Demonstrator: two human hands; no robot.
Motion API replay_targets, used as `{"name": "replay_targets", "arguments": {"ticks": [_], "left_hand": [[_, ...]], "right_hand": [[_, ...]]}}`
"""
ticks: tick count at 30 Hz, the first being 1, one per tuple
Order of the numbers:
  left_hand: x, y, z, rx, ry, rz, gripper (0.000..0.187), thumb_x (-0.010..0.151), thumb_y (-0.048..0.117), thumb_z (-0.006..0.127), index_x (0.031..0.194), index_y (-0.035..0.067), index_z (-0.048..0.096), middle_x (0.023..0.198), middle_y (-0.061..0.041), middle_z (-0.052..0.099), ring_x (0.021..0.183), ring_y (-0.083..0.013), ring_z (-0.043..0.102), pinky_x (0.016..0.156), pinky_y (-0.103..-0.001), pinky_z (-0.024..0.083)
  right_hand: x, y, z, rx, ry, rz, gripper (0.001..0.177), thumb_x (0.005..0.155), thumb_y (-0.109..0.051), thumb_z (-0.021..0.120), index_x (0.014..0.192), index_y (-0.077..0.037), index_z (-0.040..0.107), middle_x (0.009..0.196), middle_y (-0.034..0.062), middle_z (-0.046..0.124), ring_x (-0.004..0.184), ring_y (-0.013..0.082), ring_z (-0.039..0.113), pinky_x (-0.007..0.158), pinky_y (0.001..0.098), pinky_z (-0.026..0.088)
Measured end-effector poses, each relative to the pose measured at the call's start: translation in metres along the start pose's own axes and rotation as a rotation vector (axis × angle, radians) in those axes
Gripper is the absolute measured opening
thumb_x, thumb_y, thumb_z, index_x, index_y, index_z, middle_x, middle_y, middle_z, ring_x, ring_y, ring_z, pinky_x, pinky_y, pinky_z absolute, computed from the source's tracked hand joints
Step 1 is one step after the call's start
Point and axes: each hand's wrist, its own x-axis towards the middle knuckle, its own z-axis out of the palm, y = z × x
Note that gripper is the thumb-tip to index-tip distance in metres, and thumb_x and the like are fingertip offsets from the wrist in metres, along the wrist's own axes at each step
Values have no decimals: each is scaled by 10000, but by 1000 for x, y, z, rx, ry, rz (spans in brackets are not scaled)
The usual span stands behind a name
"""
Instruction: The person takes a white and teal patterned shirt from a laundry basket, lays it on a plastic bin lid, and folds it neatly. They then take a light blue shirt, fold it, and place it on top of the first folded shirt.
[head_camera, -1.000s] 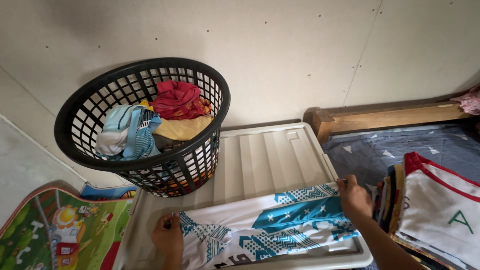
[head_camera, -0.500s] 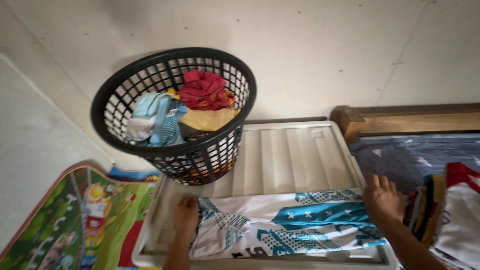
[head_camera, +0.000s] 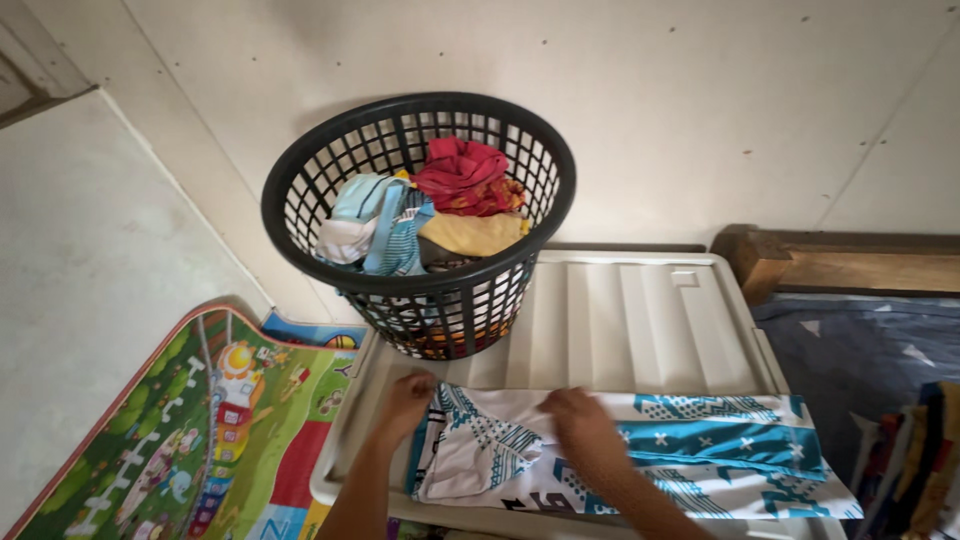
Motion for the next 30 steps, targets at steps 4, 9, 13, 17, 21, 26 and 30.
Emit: {"name": "replay_targets", "arguments": {"ticks": [4,9,13,17,21,26,30], "left_hand": [[-9,37,-5,166,46,61,366,801,122,734,1164,78,738,1078,-160,768,969,-294,747,837,-385,587],[-22,81,-12,243,-40,90,333,796,94,684,1108,165,779,1066,-132,779,971,-309,746,854,-402,580],[-28,102,-16,235,-43,-4,215,834,89,654,989,156,786,1025,-83,777,926,-266,750,821,-390,584],[-36,110,-18,241,11,-37,182,850,70,633,938,150,770,987,-66,769,897,-256,734,796,-404,569],[-44,107,-15,269,44,-44,186,851,67,630,915,177,767,993,-47,778,909,-259,733,808,-407,561],[-43,98,-11,300,187,181,271,833,-6,593,839,157,809,1027,-83,758,975,-314,697,856,-443,529],[-55,96,-15,143,184,315,322,829,-68,521,962,99,762,1029,-101,757,957,-294,712,852,-405,542]], "right_hand": [[5,-56,26,298,-176,-170,484,720,6,699,1199,-60,699,1264,152,679,1195,346,593,1050,446,477],[5,-98,48,266,-241,-367,680,674,-123,802,1326,-26,636,1229,182,645,1174,367,532,995,547,372],[2,-104,61,176,-329,-290,421,715,-149,793,1120,-92,691,1037,105,650,1103,317,560,958,507,397],[-5,-101,74,271,-301,-235,284,776,-158,778,1037,-103,678,996,78,648,1037,292,610,888,453,451],[-17,-96,81,362,-247,-235,267,788,-148,776,1027,-96,669,983,91,646,999,299,639,855,437,496],[-25,-86,78,355,-253,-380,270,850,-252,861,1023,-111,709,985,88,693,1001,307,647,892,462,486],[-33,-73,56,435,10,-153,422,725,20,665,1109,-139,735,1150,78,711,1114,296,667,958,421,530]]}}
